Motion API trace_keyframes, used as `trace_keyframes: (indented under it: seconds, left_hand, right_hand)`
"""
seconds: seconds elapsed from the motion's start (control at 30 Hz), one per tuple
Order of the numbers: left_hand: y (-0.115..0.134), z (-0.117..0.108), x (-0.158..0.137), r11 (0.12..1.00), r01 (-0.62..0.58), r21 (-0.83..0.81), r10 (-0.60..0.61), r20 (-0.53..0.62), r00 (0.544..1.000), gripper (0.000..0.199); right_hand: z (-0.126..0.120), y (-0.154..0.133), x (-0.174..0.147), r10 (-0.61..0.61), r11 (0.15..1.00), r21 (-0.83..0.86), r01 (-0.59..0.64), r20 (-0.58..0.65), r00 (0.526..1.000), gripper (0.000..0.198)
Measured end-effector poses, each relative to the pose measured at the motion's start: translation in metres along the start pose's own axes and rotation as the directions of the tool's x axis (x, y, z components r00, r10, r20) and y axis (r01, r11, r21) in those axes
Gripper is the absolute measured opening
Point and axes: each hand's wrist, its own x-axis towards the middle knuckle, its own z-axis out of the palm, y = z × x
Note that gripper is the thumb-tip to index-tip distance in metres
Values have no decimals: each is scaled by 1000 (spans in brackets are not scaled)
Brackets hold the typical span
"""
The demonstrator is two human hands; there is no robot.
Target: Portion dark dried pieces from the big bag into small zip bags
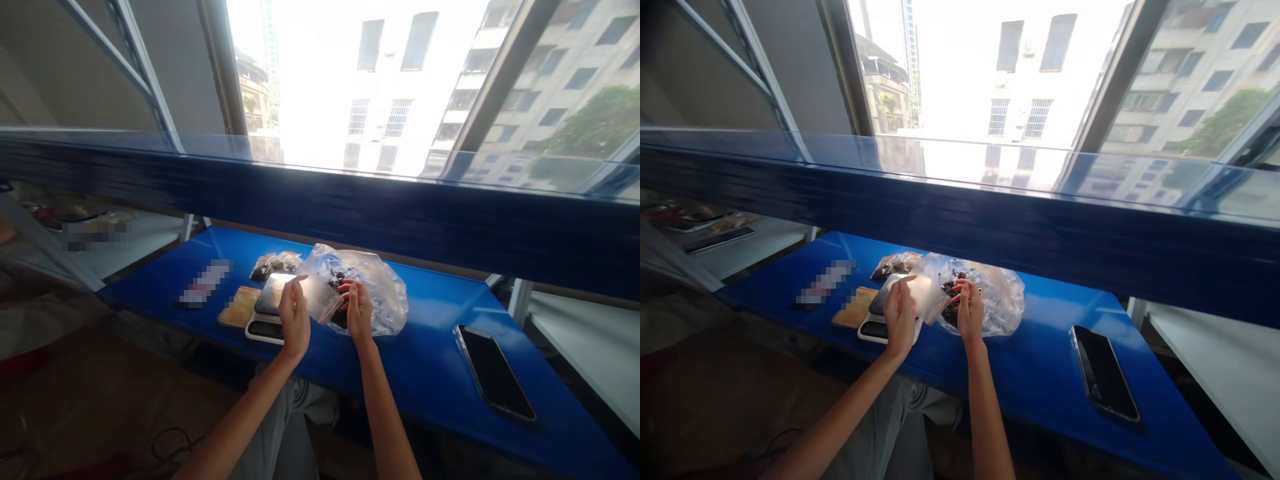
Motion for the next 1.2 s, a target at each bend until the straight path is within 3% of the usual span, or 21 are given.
trace_keyframes:
  seconds: [0.07, 0.17, 0.27, 0.33, 0.4, 0.47, 0.5, 0.53, 0.57, 0.63, 0.7, 0.73, 0.8, 0.87, 0.97, 1.03, 1.2]
  left_hand:
    - [-2, -22, -18, 996, 89, -33, -90, -60, 994, 41]
    - [0, -56, -35, 956, 256, -142, -276, -143, 950, 50]
    - [11, -86, -42, 885, 376, -273, -423, -138, 896, 65]
    - [20, -102, -45, 790, 493, -365, -544, -48, 837, 73]
    - [25, -114, -48, 662, 626, -411, -659, 79, 748, 75]
    - [26, -125, -53, 578, 731, -363, -712, 213, 669, 65]
    - [26, -130, -55, 588, 752, -299, -701, 277, 658, 58]
    - [25, -135, -57, 639, 742, -203, -659, 352, 664, 50]
    - [25, -141, -58, 717, 693, -81, -598, 439, 671, 42]
    - [27, -150, -58, 862, 481, 160, -478, 570, 668, 32]
    - [33, -158, -54, 914, 280, 292, -402, 575, 712, 29]
    - [36, -161, -51, 921, 234, 311, -372, 529, 762, 31]
    - [44, -166, -46, 948, 184, 260, -286, 442, 850, 41]
    - [52, -170, -44, 981, 96, 168, -161, 436, 885, 41]
    - [59, -174, -43, 990, -118, 72, 73, 452, 889, 22]
    - [62, -176, -42, 976, -210, 65, 164, 423, 891, 14]
    - [65, -185, -35, 973, -218, 74, 170, 407, 898, 18]
  right_hand:
    - [-1, -1, -10, -36, 999, -39, 38, 54, 998, 35]
    - [1, -12, -30, -105, 989, -89, 118, 141, 984, 27]
    - [9, -35, -55, -179, 974, -86, 211, 284, 942, 36]
    - [16, -54, -76, -256, 954, -37, 296, 406, 877, 48]
    - [20, -73, -98, -310, 945, 44, 325, 449, 838, 47]
    - [21, -90, -120, -319, 947, 119, 298, 445, 837, 30]
    - [21, -97, -130, -330, 944, 170, 284, 441, 835, 13]
    - [21, -103, -139, -337, 937, 237, 255, 438, 833, 3]
    - [20, -108, -146, -338, 931, 287, 226, 442, 831, 7]
    - [21, -115, -156, -288, 936, 315, 157, 433, 854, 11]
    - [22, -119, -159, -146, 966, 255, 50, 375, 916, 7]
    - [24, -121, -159, -62, 977, 215, -10, 326, 943, 6]
    - [28, -126, -157, 61, 981, 164, -100, 231, 971, 7]
    - [33, -132, -155, 83, 981, 155, -115, 198, 977, 6]
    - [40, -142, -153, 46, 983, 158, -89, 260, 964, 8]
    - [41, -146, -153, 36, 986, 147, -83, 296, 955, 7]
    - [41, -150, -151, 86, 955, 248, -163, 294, 952, 6]
